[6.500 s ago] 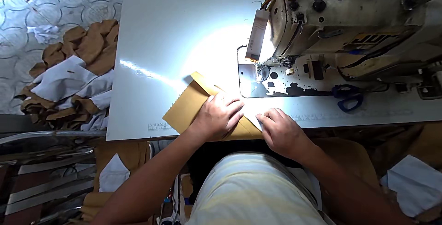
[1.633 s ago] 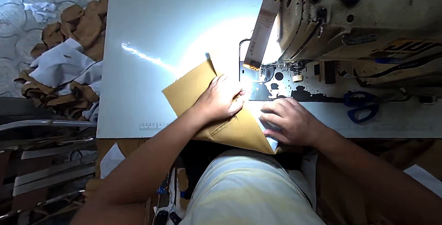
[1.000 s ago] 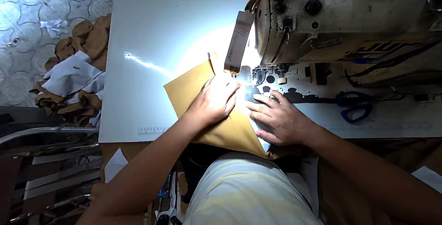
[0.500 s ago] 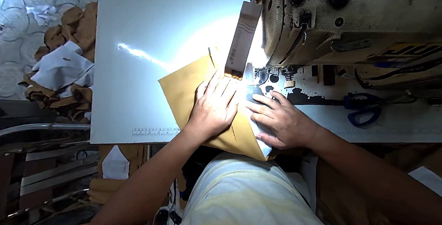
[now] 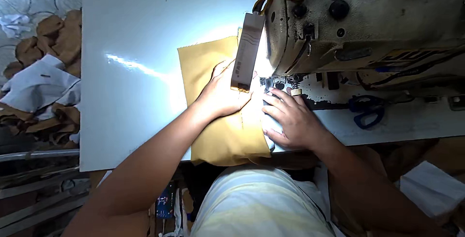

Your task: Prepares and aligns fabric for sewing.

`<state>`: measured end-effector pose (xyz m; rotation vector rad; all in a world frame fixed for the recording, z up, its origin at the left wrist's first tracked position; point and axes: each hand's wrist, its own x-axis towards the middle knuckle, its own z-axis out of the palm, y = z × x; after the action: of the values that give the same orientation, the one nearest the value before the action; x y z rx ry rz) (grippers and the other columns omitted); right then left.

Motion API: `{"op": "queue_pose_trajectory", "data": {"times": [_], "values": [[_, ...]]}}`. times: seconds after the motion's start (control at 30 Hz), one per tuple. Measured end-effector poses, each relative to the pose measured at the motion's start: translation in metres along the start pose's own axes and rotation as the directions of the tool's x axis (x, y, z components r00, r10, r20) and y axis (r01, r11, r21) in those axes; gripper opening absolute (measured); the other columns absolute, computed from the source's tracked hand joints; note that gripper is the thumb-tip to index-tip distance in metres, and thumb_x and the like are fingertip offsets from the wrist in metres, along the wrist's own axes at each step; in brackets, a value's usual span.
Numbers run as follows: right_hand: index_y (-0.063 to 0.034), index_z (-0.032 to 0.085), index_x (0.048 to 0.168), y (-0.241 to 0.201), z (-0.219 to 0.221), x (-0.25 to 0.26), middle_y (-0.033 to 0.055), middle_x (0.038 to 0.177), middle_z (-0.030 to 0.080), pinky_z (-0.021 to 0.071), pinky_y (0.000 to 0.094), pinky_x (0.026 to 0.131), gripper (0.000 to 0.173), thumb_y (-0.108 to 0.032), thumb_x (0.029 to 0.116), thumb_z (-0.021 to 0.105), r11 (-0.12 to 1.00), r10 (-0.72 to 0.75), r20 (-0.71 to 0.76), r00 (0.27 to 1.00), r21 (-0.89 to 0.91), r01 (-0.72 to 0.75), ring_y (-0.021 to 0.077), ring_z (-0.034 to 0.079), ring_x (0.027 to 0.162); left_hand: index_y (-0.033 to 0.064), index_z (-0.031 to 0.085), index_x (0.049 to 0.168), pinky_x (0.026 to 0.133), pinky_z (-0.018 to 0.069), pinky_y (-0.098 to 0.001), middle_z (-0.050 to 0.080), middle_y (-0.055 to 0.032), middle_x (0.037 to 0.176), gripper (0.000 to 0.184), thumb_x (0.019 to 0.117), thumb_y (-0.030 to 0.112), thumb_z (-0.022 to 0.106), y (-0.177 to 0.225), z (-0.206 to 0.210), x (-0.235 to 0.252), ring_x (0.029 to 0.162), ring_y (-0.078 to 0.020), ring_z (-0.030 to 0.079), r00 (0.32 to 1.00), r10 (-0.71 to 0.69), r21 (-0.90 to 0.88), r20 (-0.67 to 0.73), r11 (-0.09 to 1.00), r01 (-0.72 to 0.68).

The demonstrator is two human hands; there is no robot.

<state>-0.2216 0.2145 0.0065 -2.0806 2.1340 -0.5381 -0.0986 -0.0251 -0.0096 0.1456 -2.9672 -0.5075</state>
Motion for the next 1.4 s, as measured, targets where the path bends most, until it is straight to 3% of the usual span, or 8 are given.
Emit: {"op": "queue_pose_trajectory", "data": {"times": [0.17, 0.37, 0.7, 0.93, 1.03, 1.13, 1.23, 1.4], "values": [[-0.0166, 0.074, 0.12, -0.002, 0.003, 0.001, 0.0064, 0.151, 0.056, 0.0272, 0.0602, 0.121, 0.054, -0.058, 0.0925, 0.052, 0.996, 0.086, -0.015, 0.996, 0.005, -0.086, 0.0309, 0.043, 0.146, 0.0235, 0.066, 0.135, 0.126, 0.0207, -0.0519, 0.062, -0.0022, 0.143, 0.049, 0.1029, 0.051, 0.043, -0.015, 0.009, 0.013, 0.144, -0.0194, 0.046, 0.994, 0.086, -0.046, -0.074, 0.995, -0.09], [-0.0163, 0.074, 0.119, -0.001, 0.003, 0.002, 0.0057, 0.15, 0.056, 0.0277, 0.0598, 0.121, 0.053, -0.057, 0.0929, 0.051, 0.998, 0.064, -0.017, 0.998, -0.007, -0.064, 0.0309, 0.044, 0.146, 0.0228, 0.067, 0.134, 0.125, 0.0189, -0.0537, 0.055, -0.002, 0.152, 0.051, 0.1005, 0.054, 0.045, -0.015, 0.011, 0.012, 0.151, -0.0199, 0.037, 0.994, 0.078, -0.072, -0.08, 0.994, -0.084], [-0.0183, 0.075, 0.119, 0.0, 0.005, 0.002, 0.0118, 0.147, 0.057, 0.0312, 0.0546, 0.121, 0.048, -0.054, 0.0935, 0.055, 0.992, 0.128, -0.053, 0.99, 0.026, -0.127, 0.0306, 0.046, 0.143, 0.0223, 0.064, 0.137, 0.125, 0.0151, -0.0555, 0.049, -0.0007, 0.158, 0.052, 0.0977, 0.051, 0.047, -0.02, 0.014, 0.017, 0.154, -0.0202, 0.03, 0.996, 0.063, -0.057, -0.061, 0.996, -0.067], [-0.0189, 0.078, 0.109, -0.017, 0.007, 0.011, 0.0101, 0.136, 0.062, 0.0391, 0.0517, 0.113, 0.03, -0.039, 0.098, 0.059, 0.966, 0.26, -0.136, 0.956, 0.037, -0.257, 0.0299, 0.053, 0.132, 0.022, 0.056, 0.147, 0.121, 0.0216, -0.0597, 0.047, 0.0019, 0.16, 0.056, 0.1019, 0.05, 0.04, -0.02, -0.018, 0.038, 0.156, -0.0246, 0.028, 0.998, 0.041, 0.07, 0.054, 0.997, -0.045], [-0.0164, 0.079, 0.102, -0.036, 0.004, 0.003, 0.0075, 0.113, 0.068, 0.0488, 0.0478, 0.1, 0.025, -0.034, 0.0985, 0.062, 0.944, 0.33, -0.198, 0.923, 0.088, -0.319, 0.0261, 0.062, 0.114, 0.0144, 0.056, 0.147, 0.121, 0.0221, -0.0628, 0.046, -0.005, 0.16, 0.051, 0.1066, 0.039, 0.036, 0.002, -0.031, 0.02, 0.155, -0.0291, 0.029, 0.997, -0.01, 0.089, 0.081, 0.996, 0.003], [-0.0103, 0.076, 0.108, -0.063, 0.001, -0.013, 0.0059, 0.093, 0.07, 0.0581, 0.0416, 0.078, 0.027, -0.032, 0.0964, 0.065, 0.888, 0.455, -0.193, 0.869, 0.171, -0.427, 0.0201, 0.068, 0.088, 0.0219, 0.057, 0.148, 0.122, 0.0252, -0.0596, 0.051, -0.0034, 0.156, 0.049, 0.1057, 0.039, 0.039, 0.028, -0.037, -0.017, 0.15, -0.0263, 0.039, 0.996, 0.011, 0.069, 0.094, 0.997, -0.018], [-0.0066, 0.07, 0.119, -0.077, 0.003, -0.021, 0.0099, 0.084, 0.068, 0.0548, 0.0435, 0.061, 0.033, -0.031, 0.0971, 0.067, 0.82, 0.551, -0.09, 0.83, 0.241, -0.519, 0.021, 0.063, 0.068, 0.0188, 0.065, 0.137, 0.117, 0.032, -0.0597, 0.058, -0.0075, 0.149, 0.047, 0.1061, 0.045, 0.042, 0.038, -0.038, -0.061, 0.142, -0.0295, 0.049, 0.993, 0.09, 0.023, 0.077, 0.995, -0.092], [-0.0023, 0.072, 0.116, -0.063, 0.009, -0.026, 0.018, 0.109, 0.069, 0.0563, 0.0397, 0.081, 0.036, -0.034, 0.1002, 0.066, 0.841, 0.472, -0.026, 0.881, 0.311, -0.442, 0.0208, 0.067, 0.091, 0.0154, 0.069, 0.13, 0.11, 0.0405, -0.0537, 0.061, -0.0109, 0.142, 0.042, 0.1037, 0.043, 0.052, 0.034, -0.068, -0.132, 0.135, -0.0293, 0.054, 0.997, -0.046, -0.005, 0.062, 0.999, 0.047]]}}
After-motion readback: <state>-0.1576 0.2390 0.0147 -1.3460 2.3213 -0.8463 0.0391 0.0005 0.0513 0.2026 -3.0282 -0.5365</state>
